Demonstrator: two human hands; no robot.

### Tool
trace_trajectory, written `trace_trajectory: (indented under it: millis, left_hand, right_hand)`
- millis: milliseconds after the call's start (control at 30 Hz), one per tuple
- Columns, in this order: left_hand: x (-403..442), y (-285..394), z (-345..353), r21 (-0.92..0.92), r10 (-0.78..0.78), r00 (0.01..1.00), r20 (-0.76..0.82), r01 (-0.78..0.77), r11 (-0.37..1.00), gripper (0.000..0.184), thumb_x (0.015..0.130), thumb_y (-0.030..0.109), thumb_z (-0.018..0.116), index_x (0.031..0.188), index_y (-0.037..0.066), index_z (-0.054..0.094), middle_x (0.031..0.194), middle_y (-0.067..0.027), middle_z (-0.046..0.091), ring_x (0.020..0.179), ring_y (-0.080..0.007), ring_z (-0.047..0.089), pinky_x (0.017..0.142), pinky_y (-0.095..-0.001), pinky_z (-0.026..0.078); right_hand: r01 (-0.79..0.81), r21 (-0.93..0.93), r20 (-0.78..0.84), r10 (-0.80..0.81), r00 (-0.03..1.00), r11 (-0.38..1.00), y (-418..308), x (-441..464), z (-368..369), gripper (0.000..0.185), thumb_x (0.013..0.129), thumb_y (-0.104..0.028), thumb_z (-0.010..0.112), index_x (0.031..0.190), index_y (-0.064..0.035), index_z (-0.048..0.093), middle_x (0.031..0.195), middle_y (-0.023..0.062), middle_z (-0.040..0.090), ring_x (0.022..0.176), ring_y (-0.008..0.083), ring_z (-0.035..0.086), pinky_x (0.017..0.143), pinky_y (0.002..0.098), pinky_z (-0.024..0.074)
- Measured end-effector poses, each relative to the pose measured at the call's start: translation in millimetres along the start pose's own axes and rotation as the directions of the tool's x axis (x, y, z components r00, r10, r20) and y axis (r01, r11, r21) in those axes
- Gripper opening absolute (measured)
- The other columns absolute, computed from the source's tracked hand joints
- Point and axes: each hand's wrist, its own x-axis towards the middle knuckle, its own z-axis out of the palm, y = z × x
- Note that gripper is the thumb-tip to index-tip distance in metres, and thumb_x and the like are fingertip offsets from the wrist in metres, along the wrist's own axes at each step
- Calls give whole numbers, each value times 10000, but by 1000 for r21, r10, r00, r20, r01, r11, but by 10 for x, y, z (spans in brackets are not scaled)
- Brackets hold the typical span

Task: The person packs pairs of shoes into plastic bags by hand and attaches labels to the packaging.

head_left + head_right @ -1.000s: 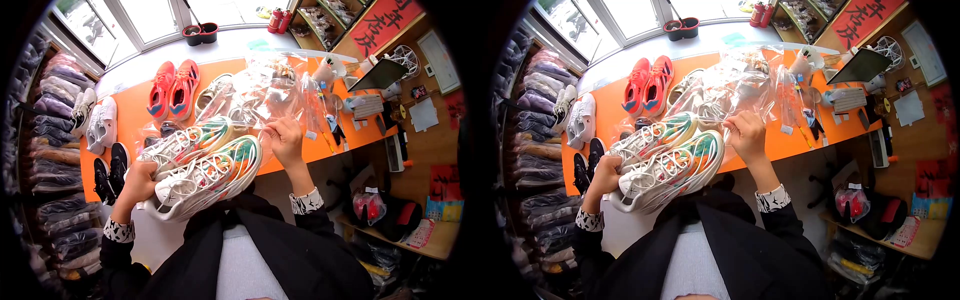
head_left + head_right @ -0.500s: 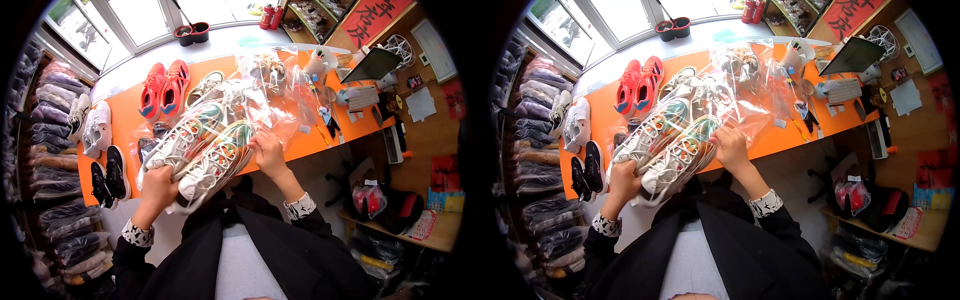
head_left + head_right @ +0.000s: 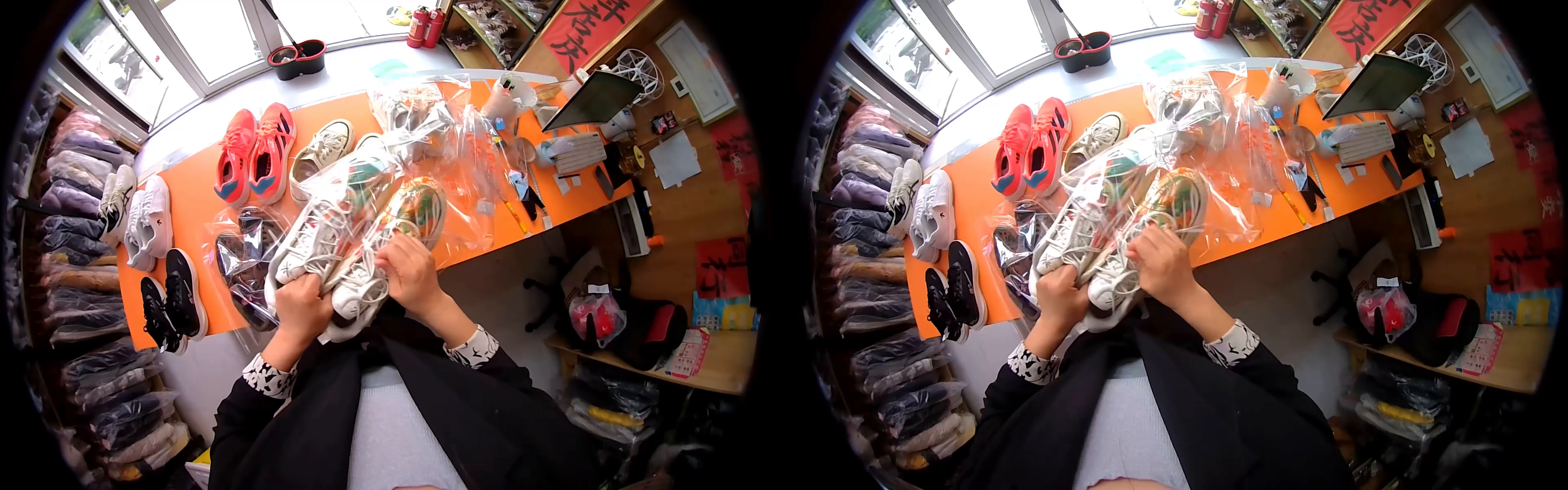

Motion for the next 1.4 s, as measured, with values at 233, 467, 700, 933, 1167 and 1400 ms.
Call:
trace_trajectory:
  millis: [233, 467, 700, 933, 1167, 1400]
  left_hand:
    - [30, 28, 150, -162, -61, 996, -66, 50, 985, 178, 649, 80, 663, 618, 50, 490, 593, -145, 550, 543, -353, 559, 509, -444, 432]
    - [31, 133, 167, -176, -58, 984, -171, 27, 984, 181, 646, 65, 667, 609, 45, 492, 579, -143, 536, 531, -353, 548, 509, -442, 431]
    - [53, 242, 171, -114, 12, 975, -224, -39, 993, 165, 636, 65, 673, 626, 54, 508, 580, -139, 537, 526, -348, 545, 501, -437, 429]
    - [246, 311, 302, -79, 162, 860, -485, -227, 971, 146, 692, 163, 700, 777, 67, 629, 650, -97, 582, 520, -303, 576, 492, -399, 459]
    - [222, 96, 376, -49, 3, 937, -350, -22, 999, 224, 740, 214, 682, 865, 31, 647, 716, -122, 625, 600, -299, 624, 528, -382, 479]
    - [233, 145, 487, -112, -56, 916, -396, 12, 994, 207, 808, 130, 690, 959, -4, 647, 801, -79, 675, 657, -192, 645, 577, -323, 498]
  right_hand:
    - [138, -33, 90, -134, 987, 990, -129, -47, -74, 116, 780, -65, 629, 774, -57, 514, 752, 94, 511, 710, 297, 529, 661, 392, 404]
    - [-15, -284, 38, 26, 999, 959, -431, 253, -148, 439, 771, -214, 715, 1130, -36, 536, 978, 125, 526, 865, 306, 538, 710, 399, 440]
    - [30, -492, 68, 4, 998, 870, -303, 660, 116, 199, 773, -69, 599, 967, -54, 562, 722, 70, 558, 668, 256, 612, 600, 362, 484]
    - [467, -305, 322, -371, 871, 830, -540, 797, 509, 67, 710, -135, 588, 721, -72, 569, 681, 41, 559, 608, 191, 599, 538, 322, 470]
    - [322, -293, 218, -265, 939, 900, -658, 532, 222, 87, 730, -155, 589, 742, -84, 542, 681, 27, 509, 649, 187, 567, 593, 312, 441]
    - [545, -194, 326, -471, 820, 815, -800, 690, 685, 81, 710, -168, 591, 698, -95, 557, 730, 14, 520, 752, 181, 543, 635, 303, 427]
